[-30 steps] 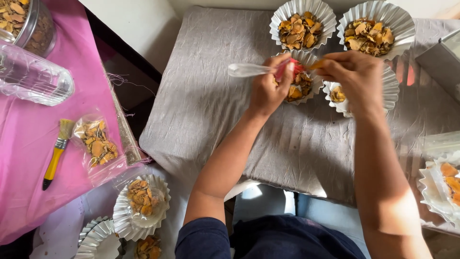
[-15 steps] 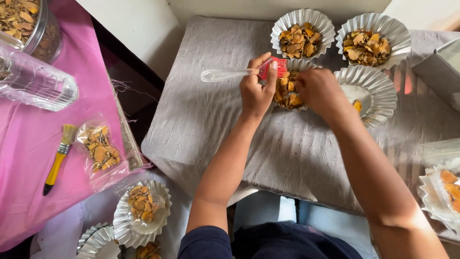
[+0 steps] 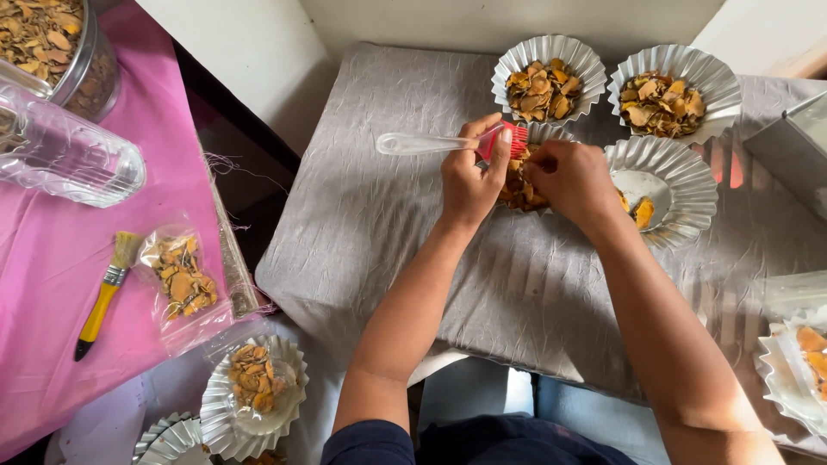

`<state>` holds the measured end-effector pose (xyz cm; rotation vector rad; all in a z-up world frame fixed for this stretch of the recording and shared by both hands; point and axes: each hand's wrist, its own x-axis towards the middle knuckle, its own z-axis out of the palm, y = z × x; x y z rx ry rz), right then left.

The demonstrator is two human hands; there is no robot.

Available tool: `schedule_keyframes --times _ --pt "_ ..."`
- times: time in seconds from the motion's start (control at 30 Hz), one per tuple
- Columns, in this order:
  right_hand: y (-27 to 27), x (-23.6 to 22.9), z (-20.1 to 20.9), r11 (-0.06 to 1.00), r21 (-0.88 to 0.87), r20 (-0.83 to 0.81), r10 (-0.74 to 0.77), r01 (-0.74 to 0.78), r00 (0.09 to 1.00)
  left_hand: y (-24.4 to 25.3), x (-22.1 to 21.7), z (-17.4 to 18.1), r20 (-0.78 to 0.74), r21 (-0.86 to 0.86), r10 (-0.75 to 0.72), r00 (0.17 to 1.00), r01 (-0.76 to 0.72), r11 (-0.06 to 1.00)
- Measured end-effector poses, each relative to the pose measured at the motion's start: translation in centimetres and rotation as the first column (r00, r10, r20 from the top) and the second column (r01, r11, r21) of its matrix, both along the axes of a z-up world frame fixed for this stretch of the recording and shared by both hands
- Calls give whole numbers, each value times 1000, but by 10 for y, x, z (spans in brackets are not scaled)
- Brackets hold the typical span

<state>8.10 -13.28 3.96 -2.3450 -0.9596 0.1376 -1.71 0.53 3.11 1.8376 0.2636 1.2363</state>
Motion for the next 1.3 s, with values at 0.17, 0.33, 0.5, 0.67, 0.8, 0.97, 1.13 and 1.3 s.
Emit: schedule_keyframes --times 0.17,0.33,0.5,0.67,0.8,0.97,1.13,1.3 --pt "-13 -15 25 850 492 -492 94 187 865 -12 -6 5 23 -61 -75 997 76 995" --pt "-29 -13 35 657 626 -680 197 420 706 -10 9 -13 -56 63 -51 997 54 997" --pt "-96 -16 89 965 230 -197 -81 127 977 6 -5 2 -34 60 -19 999 21 998" --pt "-101 -3 59 993 1 84 -121 122 989 5 -4 1 -36 48 -14 999 16 999" --pt "-42 4 37 962 140 246 195 -234 949 9 4 -4 9 -73 62 998 -61 995" --pt "17 8 15 929 -105 243 369 -354 897 15 2 -1 42 -98 113 993 -109 989" --pt "1 11 3 958 -84 281 286 -273 916 8 2 -2 45 -109 64 997 -58 992" --pt "-18 -22 38 808 552 -517 140 204 845 -13 -3 2 120 -112 -89 989 103 988"
